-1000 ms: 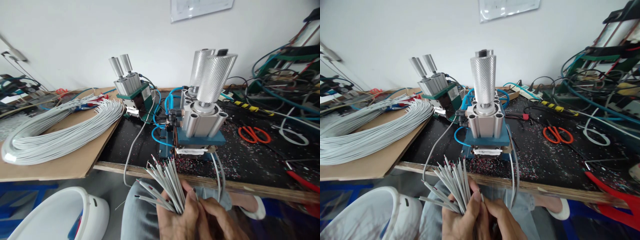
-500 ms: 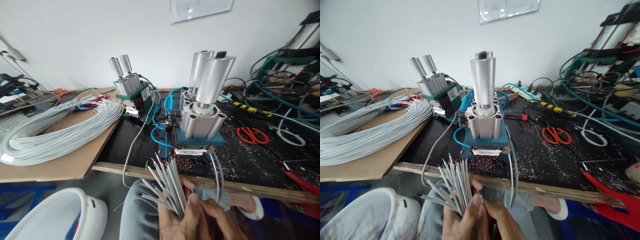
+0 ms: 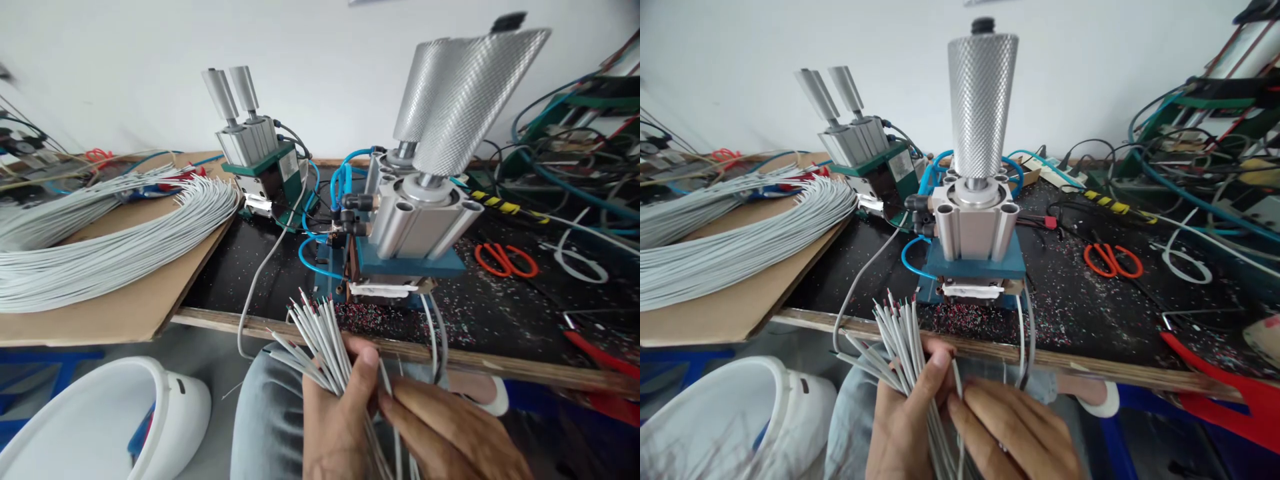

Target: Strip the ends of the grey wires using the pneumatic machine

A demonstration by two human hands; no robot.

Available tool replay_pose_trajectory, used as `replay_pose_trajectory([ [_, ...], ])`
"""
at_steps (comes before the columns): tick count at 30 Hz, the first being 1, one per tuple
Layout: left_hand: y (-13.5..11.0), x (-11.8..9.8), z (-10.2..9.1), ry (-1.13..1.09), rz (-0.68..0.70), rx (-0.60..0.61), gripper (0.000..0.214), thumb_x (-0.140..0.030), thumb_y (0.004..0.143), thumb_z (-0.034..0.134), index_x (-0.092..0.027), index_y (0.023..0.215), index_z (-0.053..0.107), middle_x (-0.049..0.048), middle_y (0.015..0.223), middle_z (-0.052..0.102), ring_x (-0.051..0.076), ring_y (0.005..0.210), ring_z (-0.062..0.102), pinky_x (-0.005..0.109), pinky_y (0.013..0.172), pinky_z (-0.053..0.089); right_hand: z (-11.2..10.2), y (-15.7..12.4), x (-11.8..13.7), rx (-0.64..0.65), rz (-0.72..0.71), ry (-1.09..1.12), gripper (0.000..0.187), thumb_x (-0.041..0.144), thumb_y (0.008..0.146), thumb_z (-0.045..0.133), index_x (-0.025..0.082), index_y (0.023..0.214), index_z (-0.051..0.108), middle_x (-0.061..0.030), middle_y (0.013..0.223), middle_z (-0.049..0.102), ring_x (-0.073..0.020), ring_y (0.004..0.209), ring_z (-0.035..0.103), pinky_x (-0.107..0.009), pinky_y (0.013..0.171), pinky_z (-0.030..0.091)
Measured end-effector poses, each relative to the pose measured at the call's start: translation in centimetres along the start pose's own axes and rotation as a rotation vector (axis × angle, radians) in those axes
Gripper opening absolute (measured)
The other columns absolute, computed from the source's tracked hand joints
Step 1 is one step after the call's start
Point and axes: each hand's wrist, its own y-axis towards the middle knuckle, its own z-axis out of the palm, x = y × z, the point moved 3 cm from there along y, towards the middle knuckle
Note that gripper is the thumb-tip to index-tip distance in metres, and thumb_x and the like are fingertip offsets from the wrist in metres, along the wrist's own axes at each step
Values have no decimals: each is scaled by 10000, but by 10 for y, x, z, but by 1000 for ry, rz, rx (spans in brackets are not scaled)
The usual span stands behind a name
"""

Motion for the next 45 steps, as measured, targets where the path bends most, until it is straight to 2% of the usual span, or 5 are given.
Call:
replay_pose_trajectory([
  [5,3,1,2,-169,45,44,142,-334,589,404,-240,572,509,-87,300,266,72,244,195,219,225,115,-3,7,-21,15,14,-32,199,268,651,407,396,779,490,109,672,607,-149,724,545,-238,482,478],
  [11,-4,-9,-3,-266,126,14,188,-433,490,455,-269,459,543,-77,278,239,62,178,197,206,152,136,13,14,-30,276,-77,-139,392,92,558,521,251,911,458,67,859,579,-132,752,535,-201,614,473],
  [30,-7,-21,-5,-275,211,54,149,-403,474,491,-291,416,571,-53,286,265,67,161,208,225,139,95,23,19,-30,285,-46,-134,342,113,563,523,181,895,479,14,907,560,-123,782,520,-196,650,468],
  [34,-5,-21,-2,-283,139,269,137,-408,440,515,-299,404,589,-42,269,301,83,150,270,233,116,192,24,19,-30,293,-33,-122,350,99,557,527,172,895,482,7,905,562,-131,789,517,-197,662,464],
  [45,-8,-18,-3,-290,229,101,146,-402,477,494,-288,427,569,-57,274,279,68,147,234,224,137,109,24,20,-30,315,-50,-117,371,90,573,514,199,921,448,9,915,557,-130,800,512,-230,655,465],
])
